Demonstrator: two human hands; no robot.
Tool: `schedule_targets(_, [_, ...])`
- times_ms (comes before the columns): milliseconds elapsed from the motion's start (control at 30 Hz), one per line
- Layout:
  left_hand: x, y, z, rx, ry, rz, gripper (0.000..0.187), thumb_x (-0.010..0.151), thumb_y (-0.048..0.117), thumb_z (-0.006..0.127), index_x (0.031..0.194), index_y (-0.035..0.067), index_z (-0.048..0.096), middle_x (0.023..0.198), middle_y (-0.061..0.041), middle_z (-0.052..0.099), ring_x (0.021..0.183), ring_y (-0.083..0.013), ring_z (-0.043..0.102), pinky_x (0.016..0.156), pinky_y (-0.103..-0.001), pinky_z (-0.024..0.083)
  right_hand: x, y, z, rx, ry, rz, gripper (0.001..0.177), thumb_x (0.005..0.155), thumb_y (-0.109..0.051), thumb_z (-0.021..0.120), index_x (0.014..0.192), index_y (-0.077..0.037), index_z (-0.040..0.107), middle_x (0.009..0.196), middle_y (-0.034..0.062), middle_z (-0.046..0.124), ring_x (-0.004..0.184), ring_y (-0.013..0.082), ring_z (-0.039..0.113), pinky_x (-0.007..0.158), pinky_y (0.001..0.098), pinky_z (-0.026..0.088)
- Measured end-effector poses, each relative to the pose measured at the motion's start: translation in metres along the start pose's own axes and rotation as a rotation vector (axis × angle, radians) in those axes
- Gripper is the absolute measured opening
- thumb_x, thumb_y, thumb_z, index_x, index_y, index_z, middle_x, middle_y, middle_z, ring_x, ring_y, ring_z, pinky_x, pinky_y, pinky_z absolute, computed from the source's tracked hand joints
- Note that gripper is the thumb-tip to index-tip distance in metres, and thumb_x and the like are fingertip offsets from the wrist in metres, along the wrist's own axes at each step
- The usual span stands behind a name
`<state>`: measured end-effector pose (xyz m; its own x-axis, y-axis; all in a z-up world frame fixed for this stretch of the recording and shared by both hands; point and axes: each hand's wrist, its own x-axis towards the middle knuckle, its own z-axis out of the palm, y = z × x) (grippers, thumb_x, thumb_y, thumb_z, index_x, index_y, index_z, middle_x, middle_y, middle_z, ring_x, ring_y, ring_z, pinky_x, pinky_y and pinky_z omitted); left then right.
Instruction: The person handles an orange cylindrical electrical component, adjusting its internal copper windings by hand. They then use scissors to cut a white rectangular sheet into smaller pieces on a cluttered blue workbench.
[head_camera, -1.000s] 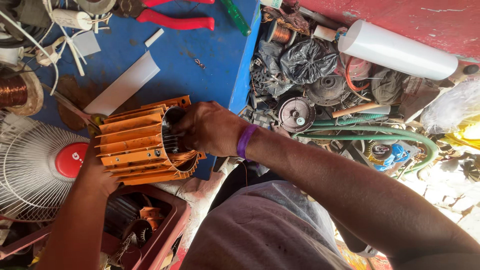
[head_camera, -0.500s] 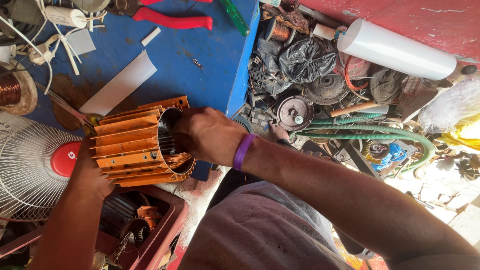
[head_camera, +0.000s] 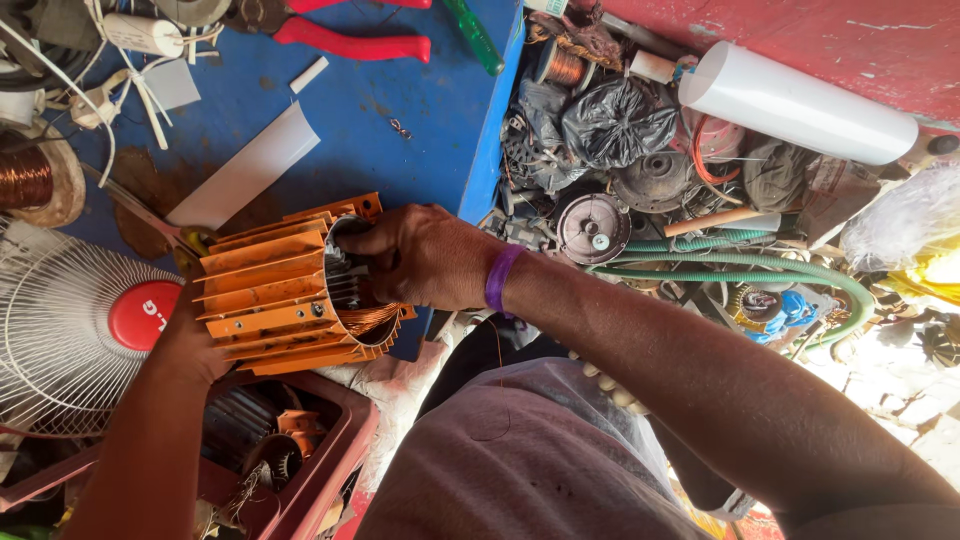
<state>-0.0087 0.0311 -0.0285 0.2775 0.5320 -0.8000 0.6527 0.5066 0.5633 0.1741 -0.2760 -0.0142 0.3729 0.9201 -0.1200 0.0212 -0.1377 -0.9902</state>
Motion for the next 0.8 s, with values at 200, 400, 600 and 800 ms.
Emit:
schedule_targets(200, [-0.025,0.002,0.012,-0.020,-0.072,0.102,0.053,0.106,0.055,0.050,0.132,0.010,0.062,0.120,-0.007,0.069,0.104,-0.0217,0.070,0.084,-0.041,0.060,-0.016,0.001,0.007,-0.295,0.089,-0.071,0.023,0.093,-0.021,0.075,0.113,-0.011,0.076,0.111,0.0093,0.077,0.094,0.0236,0.075,0.084,0.0362,0.061])
schedule_targets(400, [-0.036,-0.002,0.019,-0.006,-0.048,0.180,0.037,0.109,0.035,0.046,0.126,0.007,0.062,0.112,-0.007,0.068,0.094,-0.0209,0.071,0.076,-0.040,0.061,-0.003,0.010,0.017,-0.656,0.053,-0.279,0.046,0.084,-0.004,0.068,0.129,-0.010,0.064,0.118,0.0150,0.070,0.094,0.0304,0.073,0.081,0.0409,0.060])
schedule_targets(600, [-0.029,-0.009,0.006,-0.019,-0.098,0.215,0.030,0.111,0.028,0.045,0.122,0.005,0.062,0.107,-0.007,0.066,0.090,-0.0201,0.069,0.074,-0.039,0.061,-0.007,-0.005,0.010,-0.399,-0.022,-0.030,0.047,0.093,-0.012,0.065,0.139,-0.012,0.058,0.120,0.0110,0.070,0.104,0.0267,0.073,0.087,0.0381,0.060])
schedule_targets(800, [-0.025,-0.004,0.009,0.000,0.006,0.135,0.038,0.107,0.042,0.051,0.128,0.012,0.063,0.112,-0.003,0.068,0.096,-0.0186,0.069,0.078,-0.038,0.060,-0.002,0.008,0.015,-0.292,0.148,-0.263,0.058,0.085,-0.015,0.076,0.139,-0.005,0.058,0.133,0.0161,0.067,0.113,0.0318,0.069,0.097,0.0379,0.056])
